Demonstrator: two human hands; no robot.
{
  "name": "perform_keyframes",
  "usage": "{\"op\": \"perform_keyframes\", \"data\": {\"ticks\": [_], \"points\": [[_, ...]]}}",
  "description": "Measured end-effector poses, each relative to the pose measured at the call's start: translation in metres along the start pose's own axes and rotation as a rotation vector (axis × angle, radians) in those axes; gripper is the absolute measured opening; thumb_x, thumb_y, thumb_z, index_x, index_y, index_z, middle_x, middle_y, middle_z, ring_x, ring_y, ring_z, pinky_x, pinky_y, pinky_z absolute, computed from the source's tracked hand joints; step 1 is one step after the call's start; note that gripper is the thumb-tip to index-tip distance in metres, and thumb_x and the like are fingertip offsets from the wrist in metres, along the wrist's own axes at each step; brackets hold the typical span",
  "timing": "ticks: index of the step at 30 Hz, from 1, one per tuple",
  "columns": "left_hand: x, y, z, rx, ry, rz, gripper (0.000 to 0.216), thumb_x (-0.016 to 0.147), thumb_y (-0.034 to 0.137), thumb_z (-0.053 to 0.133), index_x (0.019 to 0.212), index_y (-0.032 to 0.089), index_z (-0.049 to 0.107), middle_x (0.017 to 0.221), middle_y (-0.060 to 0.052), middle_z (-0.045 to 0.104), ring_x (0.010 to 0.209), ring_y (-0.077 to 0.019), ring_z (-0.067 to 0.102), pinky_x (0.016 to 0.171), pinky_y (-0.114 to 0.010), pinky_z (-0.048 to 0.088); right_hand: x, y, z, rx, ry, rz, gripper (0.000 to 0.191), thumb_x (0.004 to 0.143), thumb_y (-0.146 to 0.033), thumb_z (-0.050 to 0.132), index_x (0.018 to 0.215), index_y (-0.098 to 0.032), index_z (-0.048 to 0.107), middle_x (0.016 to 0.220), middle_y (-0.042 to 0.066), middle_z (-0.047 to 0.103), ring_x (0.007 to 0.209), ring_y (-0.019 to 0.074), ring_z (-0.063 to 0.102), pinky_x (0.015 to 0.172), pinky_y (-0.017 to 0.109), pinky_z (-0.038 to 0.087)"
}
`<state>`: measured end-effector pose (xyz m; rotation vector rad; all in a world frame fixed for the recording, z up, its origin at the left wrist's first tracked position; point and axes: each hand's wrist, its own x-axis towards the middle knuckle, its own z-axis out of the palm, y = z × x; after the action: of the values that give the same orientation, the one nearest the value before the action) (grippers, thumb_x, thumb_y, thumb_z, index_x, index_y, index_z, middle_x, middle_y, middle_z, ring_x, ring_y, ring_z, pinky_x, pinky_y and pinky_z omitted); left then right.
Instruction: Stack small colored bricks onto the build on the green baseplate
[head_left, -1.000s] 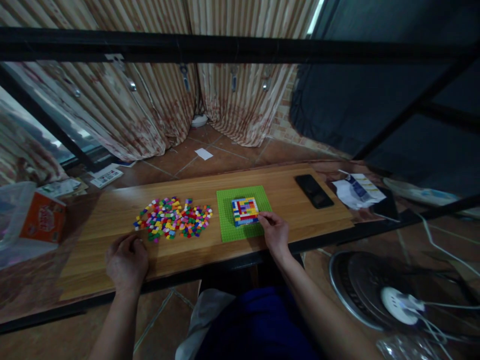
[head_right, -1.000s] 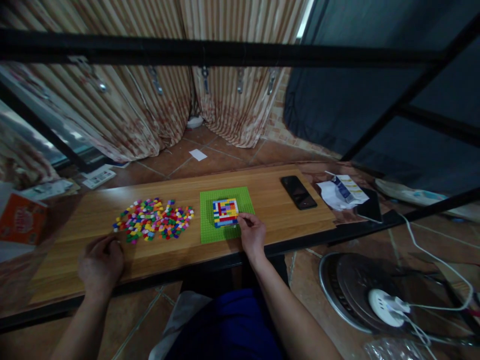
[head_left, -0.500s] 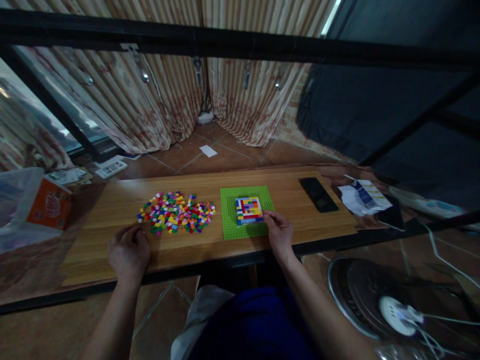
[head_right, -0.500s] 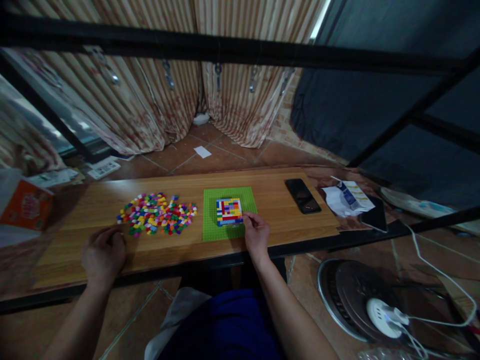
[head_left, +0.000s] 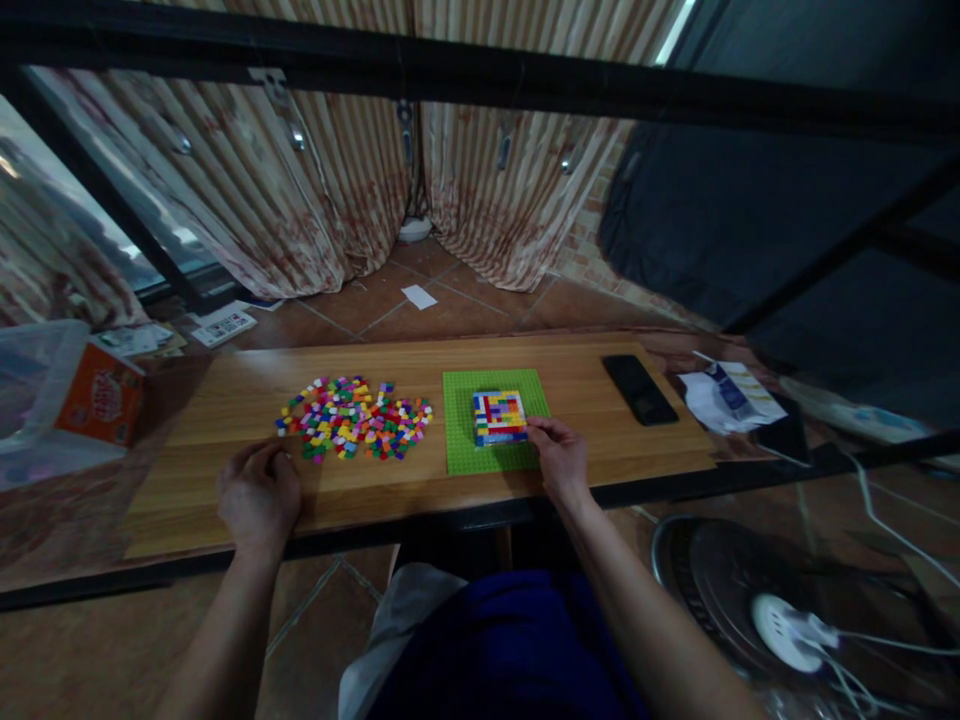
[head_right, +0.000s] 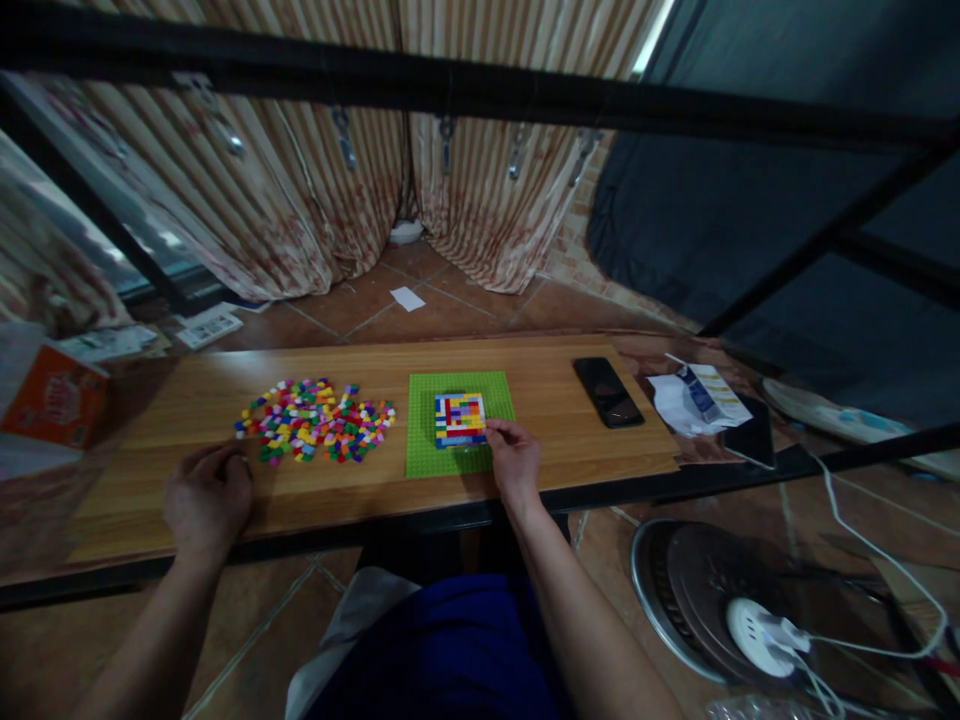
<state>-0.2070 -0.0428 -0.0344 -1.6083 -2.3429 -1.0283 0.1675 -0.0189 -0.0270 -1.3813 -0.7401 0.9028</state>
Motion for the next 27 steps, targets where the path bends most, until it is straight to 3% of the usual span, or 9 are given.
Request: {"op": "perform_keyframes", "data": {"ticks": [9, 19, 24, 27], "points": [[0.001, -0.003, 0.002, 0.042, -0.029, 0.015, 0.035, 0.089, 0.032, 0.045, 0.095, 0.009, 0.070, 0.108, -0.018, 0.068, 0.105, -0.0311, 0.062, 0.095, -0.045, 0.050, 0.001, -0.002, 0.000, -0.055, -0.007, -0.006, 0.027, 0.058, -0.037, 0.072, 0.072, -0.015, 0.074, 0.063, 0.002, 0.068, 0.060, 0.0150, 0.058, 0.058, 0.027, 0.044], [-0.002, -0.007, 0.007, 0.024, -0.016, 0.032, 0.034, 0.088, 0.030, 0.043, 0.095, 0.013, 0.071, 0.107, -0.015, 0.069, 0.101, -0.0278, 0.062, 0.094, -0.043, 0.050, 0.004, -0.001, -0.007, -0.112, -0.026, 0.012, 0.031, 0.055, -0.039, 0.076, 0.074, -0.015, 0.074, 0.064, 0.003, 0.068, 0.059, 0.0153, 0.057, 0.058, 0.028, 0.045], [-0.004, -0.005, 0.006, 0.026, -0.039, 0.059, 0.035, 0.090, 0.030, 0.041, 0.097, 0.014, 0.072, 0.106, -0.014, 0.070, 0.100, -0.0273, 0.063, 0.094, -0.042, 0.050, -0.016, -0.006, 0.000, -0.362, -0.044, -0.286, 0.029, 0.075, -0.043, 0.066, 0.083, -0.017, 0.074, 0.088, 0.008, 0.072, 0.077, 0.0195, 0.064, 0.072, 0.033, 0.050], [-0.005, -0.004, 0.006, 0.023, -0.051, 0.062, 0.035, 0.090, 0.029, 0.040, 0.097, 0.015, 0.072, 0.103, -0.014, 0.071, 0.099, -0.0269, 0.063, 0.093, -0.041, 0.050, -0.040, -0.011, 0.023, -0.462, -0.256, -0.448, 0.024, 0.085, -0.037, 0.058, 0.089, -0.019, 0.074, 0.093, 0.007, 0.071, 0.085, 0.0200, 0.064, 0.078, 0.034, 0.050]]}}
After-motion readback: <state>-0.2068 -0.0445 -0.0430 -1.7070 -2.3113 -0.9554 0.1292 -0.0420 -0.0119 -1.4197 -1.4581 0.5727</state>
